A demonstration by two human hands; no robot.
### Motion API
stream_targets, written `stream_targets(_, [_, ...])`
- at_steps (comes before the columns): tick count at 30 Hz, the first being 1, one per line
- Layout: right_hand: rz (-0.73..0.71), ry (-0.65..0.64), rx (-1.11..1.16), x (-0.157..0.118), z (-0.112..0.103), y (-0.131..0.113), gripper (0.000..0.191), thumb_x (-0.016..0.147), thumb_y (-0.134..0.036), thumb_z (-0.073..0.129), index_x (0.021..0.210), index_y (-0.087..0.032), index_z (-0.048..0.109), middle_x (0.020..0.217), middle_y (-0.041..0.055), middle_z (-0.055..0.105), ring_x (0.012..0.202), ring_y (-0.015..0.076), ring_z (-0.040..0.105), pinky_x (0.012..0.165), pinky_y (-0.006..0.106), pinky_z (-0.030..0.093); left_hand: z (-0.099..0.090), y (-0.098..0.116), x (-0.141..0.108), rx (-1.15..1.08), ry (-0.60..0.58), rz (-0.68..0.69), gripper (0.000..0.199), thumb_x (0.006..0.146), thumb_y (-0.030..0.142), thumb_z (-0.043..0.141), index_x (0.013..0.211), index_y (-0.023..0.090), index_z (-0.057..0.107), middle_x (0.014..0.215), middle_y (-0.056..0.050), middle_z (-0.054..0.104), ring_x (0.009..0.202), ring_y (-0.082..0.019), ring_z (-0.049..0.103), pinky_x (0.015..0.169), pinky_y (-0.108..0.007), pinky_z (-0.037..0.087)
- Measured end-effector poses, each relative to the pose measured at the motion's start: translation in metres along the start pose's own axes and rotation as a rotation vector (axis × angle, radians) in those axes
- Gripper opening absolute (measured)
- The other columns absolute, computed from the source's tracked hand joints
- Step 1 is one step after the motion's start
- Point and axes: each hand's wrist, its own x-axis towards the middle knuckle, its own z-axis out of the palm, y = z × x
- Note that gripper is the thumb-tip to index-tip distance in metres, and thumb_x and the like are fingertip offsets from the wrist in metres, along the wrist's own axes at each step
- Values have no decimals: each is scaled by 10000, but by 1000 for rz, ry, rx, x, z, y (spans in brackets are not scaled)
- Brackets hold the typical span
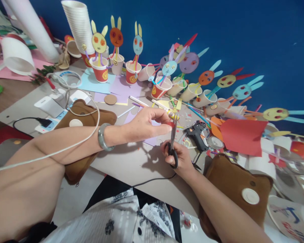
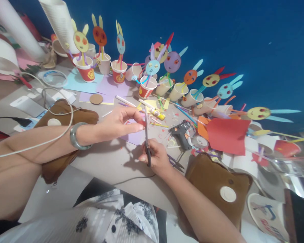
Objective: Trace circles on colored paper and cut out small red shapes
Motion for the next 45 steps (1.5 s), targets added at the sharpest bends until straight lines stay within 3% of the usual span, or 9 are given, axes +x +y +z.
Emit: stream_targets(45, [-7, -9, 6, 1, -1, 0, 660, 635, -841, 677, 576, -207, 505, 623, 17, 533, 607, 157, 465, 568, 306, 350, -2, 2, 0, -45, 35, 2, 40, 737, 180, 660, 736, 157, 627, 757, 3, 635, 730, -95, 563, 707, -246, 461])
